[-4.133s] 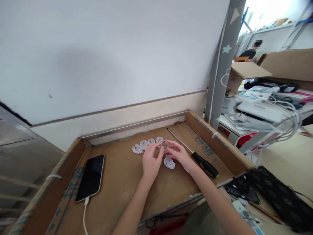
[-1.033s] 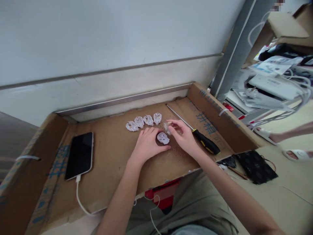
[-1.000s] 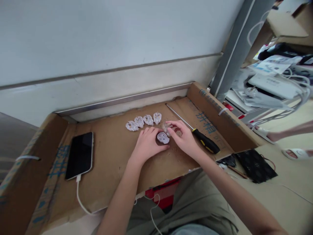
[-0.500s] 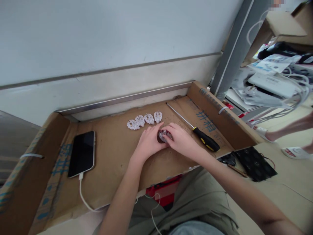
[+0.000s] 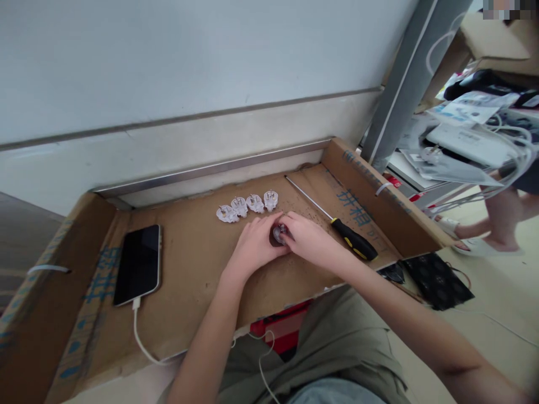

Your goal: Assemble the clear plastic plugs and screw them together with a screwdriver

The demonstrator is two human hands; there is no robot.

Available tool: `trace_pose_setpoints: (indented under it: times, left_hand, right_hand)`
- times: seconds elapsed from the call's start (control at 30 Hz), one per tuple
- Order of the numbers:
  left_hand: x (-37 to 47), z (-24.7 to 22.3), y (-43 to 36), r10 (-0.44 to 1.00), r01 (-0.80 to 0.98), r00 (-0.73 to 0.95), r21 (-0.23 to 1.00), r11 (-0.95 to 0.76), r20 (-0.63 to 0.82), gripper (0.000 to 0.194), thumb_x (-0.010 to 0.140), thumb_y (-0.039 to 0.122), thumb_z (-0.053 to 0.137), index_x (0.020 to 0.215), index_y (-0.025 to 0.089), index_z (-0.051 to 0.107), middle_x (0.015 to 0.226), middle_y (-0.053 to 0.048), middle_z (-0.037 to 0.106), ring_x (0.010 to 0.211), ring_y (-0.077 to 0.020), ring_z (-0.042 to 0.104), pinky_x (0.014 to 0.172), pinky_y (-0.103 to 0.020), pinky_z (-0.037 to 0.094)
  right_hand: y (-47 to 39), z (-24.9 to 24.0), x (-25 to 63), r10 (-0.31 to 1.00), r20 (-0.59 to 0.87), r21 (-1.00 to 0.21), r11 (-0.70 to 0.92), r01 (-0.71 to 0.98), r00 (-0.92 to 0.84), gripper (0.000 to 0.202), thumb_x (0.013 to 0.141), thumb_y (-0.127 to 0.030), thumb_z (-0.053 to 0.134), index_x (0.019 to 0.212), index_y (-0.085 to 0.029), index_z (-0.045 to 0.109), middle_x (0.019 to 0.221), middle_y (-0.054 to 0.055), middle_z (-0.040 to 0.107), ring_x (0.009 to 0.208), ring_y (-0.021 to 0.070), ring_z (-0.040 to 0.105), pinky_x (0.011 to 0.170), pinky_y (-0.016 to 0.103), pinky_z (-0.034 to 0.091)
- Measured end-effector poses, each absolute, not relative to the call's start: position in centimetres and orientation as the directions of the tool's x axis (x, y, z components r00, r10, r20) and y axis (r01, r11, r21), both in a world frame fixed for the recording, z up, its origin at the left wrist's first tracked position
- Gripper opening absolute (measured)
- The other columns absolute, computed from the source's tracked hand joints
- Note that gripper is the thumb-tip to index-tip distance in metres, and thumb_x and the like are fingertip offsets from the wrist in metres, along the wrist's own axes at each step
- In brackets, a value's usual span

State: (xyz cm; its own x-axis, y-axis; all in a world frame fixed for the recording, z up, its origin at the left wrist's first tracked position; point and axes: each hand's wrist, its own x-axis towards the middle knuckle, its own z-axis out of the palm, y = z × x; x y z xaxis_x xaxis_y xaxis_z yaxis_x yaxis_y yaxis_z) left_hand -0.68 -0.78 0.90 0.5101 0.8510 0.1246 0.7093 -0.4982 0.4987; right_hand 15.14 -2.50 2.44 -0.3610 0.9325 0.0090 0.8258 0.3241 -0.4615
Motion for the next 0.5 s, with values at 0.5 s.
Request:
trace_pose_setpoints:
  times: [0.5]
  left_hand:
    - [-15.8,3.4,-3.6,0.922,0.970,-0.242,0.110,0.218,0.301,0.063,0.077,0.053,0.051,0.130,0.020,0.042,0.134,-0.015,0.045,0.119,-0.0487,0.039,0.090,-0.064,0.036]
  right_hand:
    - [-2.7,3.2,14.6,0.951,-0.017,-0.321,0.287,0.903,-0.308,0.026,0.088,-0.023,0.037,0.101,-0.016,0.058,0.104,0.008,0.056,0.097,0.0166,0.054,0.085,0.030,0.040]
